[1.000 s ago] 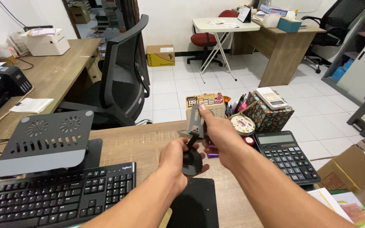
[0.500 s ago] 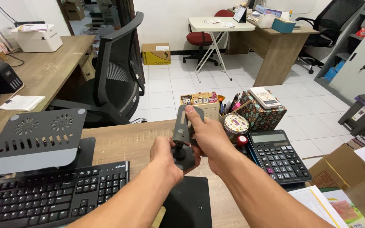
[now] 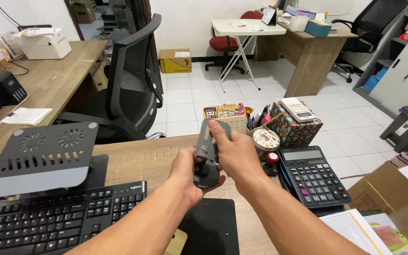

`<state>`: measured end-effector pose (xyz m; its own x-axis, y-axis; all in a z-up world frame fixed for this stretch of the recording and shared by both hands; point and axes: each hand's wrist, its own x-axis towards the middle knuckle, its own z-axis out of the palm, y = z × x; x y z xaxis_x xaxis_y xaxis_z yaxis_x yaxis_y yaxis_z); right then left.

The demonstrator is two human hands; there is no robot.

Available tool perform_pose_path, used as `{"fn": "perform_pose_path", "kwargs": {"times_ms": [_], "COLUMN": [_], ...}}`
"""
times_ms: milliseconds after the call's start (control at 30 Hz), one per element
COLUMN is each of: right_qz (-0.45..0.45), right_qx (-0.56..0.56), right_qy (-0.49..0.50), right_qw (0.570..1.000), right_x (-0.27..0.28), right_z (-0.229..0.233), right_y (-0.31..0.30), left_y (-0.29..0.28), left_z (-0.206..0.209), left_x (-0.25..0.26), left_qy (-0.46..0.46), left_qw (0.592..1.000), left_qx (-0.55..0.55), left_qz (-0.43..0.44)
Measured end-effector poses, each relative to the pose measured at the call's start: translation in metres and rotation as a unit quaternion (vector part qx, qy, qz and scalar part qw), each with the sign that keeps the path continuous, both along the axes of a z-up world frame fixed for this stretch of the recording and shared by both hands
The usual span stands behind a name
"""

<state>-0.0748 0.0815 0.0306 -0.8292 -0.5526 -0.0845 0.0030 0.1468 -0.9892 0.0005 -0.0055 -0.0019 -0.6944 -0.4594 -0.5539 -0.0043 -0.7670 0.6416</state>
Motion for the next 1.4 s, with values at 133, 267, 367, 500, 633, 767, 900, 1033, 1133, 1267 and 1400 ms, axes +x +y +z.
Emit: {"fn": "perform_pose_path", "kwargs": {"times_ms": [133, 267, 367, 500, 633, 767, 900, 1033, 1133, 1267, 1400], "right_qz": [-0.014, -0.042, -0.039, -0.025, 0.0, 0.032, 0.071, 0.073, 0.064, 0.058, 0.065], "right_qx": [-0.028, -0.012, -0.015, -0.029, -0.041, -0.011, 0.0, 0.03, 0.048, 0.039, 0.022], "right_qy": [0.013, 0.035, 0.01, -0.033, -0.041, -0.06, -0.085, -0.094, -0.103, -0.086, -0.132], "right_qw": [0.999, 0.998, 0.999, 0.999, 0.998, 0.998, 0.994, 0.993, 0.991, 0.994, 0.989], "right_x": [0.008, 0.011, 0.011, 0.009, 0.007, 0.01, -0.003, -0.003, -0.004, -0.005, -0.011], "right_z": [-0.007, -0.01, -0.006, -0.002, -0.002, 0.005, 0.002, 0.011, 0.008, -0.001, -0.011], "right_y": [-0.001, -0.004, -0.006, -0.008, -0.008, -0.005, -0.007, -0.004, 0.001, 0.011, 0.02], "left_y": [-0.006, -0.005, -0.006, -0.018, -0.009, -0.009, -0.003, -0.015, -0.016, -0.004, -0.018], "left_z": [-0.012, -0.023, -0.023, -0.046, -0.014, -0.014, -0.003, -0.021, -0.027, -0.01, -0.051], "left_x": [0.004, 0.009, 0.011, 0.004, 0.01, 0.013, 0.01, -0.002, -0.005, -0.002, -0.01], "left_qy": [-0.002, 0.014, 0.015, 0.065, 0.007, 0.049, 0.028, 0.057, 0.092, 0.049, 0.066], "left_qw": [0.999, 0.998, 0.998, 0.995, 0.995, 0.994, 0.993, 0.991, 0.988, 0.996, 0.988], "left_qx": [-0.023, -0.015, -0.012, 0.006, -0.063, -0.061, -0.086, -0.094, -0.086, -0.052, -0.099], "left_qz": [-0.031, -0.059, -0.065, -0.077, -0.079, -0.081, -0.076, -0.07, -0.092, -0.046, -0.097]}}
